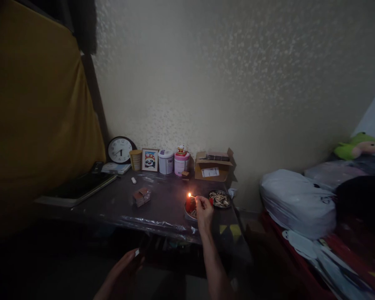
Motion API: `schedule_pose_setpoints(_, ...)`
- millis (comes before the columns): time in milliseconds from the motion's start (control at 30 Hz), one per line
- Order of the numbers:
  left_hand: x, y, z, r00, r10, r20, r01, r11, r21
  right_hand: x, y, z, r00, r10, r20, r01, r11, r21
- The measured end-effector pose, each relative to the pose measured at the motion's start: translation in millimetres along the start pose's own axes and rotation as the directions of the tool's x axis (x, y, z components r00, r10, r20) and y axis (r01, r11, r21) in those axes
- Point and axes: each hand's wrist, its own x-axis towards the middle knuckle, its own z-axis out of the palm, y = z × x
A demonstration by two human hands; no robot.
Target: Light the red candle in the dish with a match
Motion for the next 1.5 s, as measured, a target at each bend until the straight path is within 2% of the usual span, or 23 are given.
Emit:
schedule_pose_setpoints(100,4,-1,-2.3,1.000,0.015,-0.020,-0.015,1.000,-0.005,3,4,3,1.000,-0.001,-0.004,0.001,1.000,-0.004)
schedule_pose_setpoints(267,12,-5,-11.6,1.000,-0.030,-0.003,0.030,0.999,0.015,7,13,7,1.000,-0.008,-0.006,0.008,1.000,-0.005)
schedule_pose_setpoints(467,18,-10,-19.9,0.993,-0.074,-0.086,0.073,0.997,-0.013,9,17,10,1.000,-0.024,0.001,0.024,1.000,-0.010)
schedule_pose_setpoints(767,20,-14,-25.6,0.998,-0.068,0.009,0.069,0.997,-0.018,11,20,11,0.999,-0.032,0.004,0.032,0.999,-0.012)
schedule_pose_setpoints(833,20,-13,-25.7,0.997,-0.070,0.017,0.070,0.997,-0.013,12,22,11,0.999,-0.037,-0.001,0.037,0.999,-0.014)
schedule_pose_setpoints(1000,21,-13,-23.4,0.998,-0.039,-0.049,0.039,0.999,-0.007,15,27,10,0.999,-0.049,-0.006,0.049,0.999,-0.016)
schedule_pose_setpoints(1200,17,-10,-19.5,1.000,-0.006,0.026,0.006,1.000,-0.020,16,31,10,0.998,-0.057,0.003,0.057,0.998,-0.024)
schedule_pose_setpoints(1400,13,-5,-15.3,0.998,-0.061,0.006,0.061,0.998,0.003,15,23,9,0.999,-0.050,-0.004,0.050,0.999,-0.018)
schedule_pose_setpoints(1500,13,-4,-13.0,0.999,-0.048,0.003,0.048,0.999,-0.007,13,16,9,0.999,-0.034,-0.004,0.034,0.999,0.000)
